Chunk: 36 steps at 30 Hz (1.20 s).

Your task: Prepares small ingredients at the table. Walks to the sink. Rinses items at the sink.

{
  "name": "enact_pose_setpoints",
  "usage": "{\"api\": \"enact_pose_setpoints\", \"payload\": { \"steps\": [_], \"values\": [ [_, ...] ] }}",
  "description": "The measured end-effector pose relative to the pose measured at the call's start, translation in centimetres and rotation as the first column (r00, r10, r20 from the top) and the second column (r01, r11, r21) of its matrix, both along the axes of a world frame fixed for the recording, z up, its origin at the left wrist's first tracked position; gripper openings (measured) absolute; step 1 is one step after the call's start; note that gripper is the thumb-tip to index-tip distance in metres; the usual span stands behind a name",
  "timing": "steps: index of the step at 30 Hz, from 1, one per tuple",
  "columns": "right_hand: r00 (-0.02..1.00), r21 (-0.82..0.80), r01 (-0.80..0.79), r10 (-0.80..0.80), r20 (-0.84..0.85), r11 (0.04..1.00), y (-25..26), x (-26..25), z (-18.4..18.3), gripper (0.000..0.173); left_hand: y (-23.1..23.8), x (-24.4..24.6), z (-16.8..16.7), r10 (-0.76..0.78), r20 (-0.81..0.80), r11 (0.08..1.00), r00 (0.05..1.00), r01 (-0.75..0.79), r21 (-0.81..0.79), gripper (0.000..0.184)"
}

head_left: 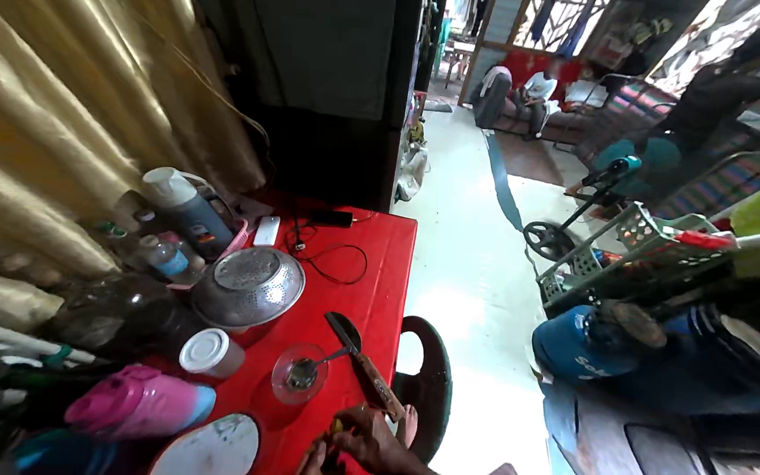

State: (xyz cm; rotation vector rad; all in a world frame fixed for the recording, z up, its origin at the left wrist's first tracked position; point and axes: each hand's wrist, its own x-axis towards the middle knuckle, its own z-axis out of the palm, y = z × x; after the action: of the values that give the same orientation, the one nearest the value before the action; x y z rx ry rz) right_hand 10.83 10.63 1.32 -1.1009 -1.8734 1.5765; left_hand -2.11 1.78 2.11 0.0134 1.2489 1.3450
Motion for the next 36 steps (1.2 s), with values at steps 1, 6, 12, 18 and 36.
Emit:
{"api": "enact_pose_setpoints", "payload": {
  "steps": [1,6,12,18,36],
  "values": [
    [0.999,0.008,0.028,-0.028,0.039,1.000,0.6,0.1,0.5,0.034,0.3,-0.3,-1.1,0.010,-0.061,1.000,0.998,-0.012,-0.028,0.030],
    [0.994,0.155,0.097,-0.103,0.033,0.983,2.2,0.3,1.0,0.036,1.7,-1.9,-0.5,0.110,-0.196,0.948,0.974,-0.162,-0.274,0.038],
    [0.996,0.067,0.032,-0.037,0.079,0.997,3.2,-1.2,1.7,0.029,4.2,-3.9,-0.9,0.248,-0.197,0.919,0.949,-0.294,-0.261,0.037],
    [0.920,0.267,-0.188,0.074,0.386,0.945,7.3,-5.9,2.9,0.030,7.4,-4.1,-1.8,0.180,-0.262,0.942,0.948,-0.242,-0.232,0.048],
    [0.663,0.138,-0.624,0.428,0.615,0.769,11.0,-11.2,3.9,0.032,7.5,-3.0,-1.1,0.033,-0.323,0.946,0.946,-0.133,-0.295,0.038]
  ]
}}
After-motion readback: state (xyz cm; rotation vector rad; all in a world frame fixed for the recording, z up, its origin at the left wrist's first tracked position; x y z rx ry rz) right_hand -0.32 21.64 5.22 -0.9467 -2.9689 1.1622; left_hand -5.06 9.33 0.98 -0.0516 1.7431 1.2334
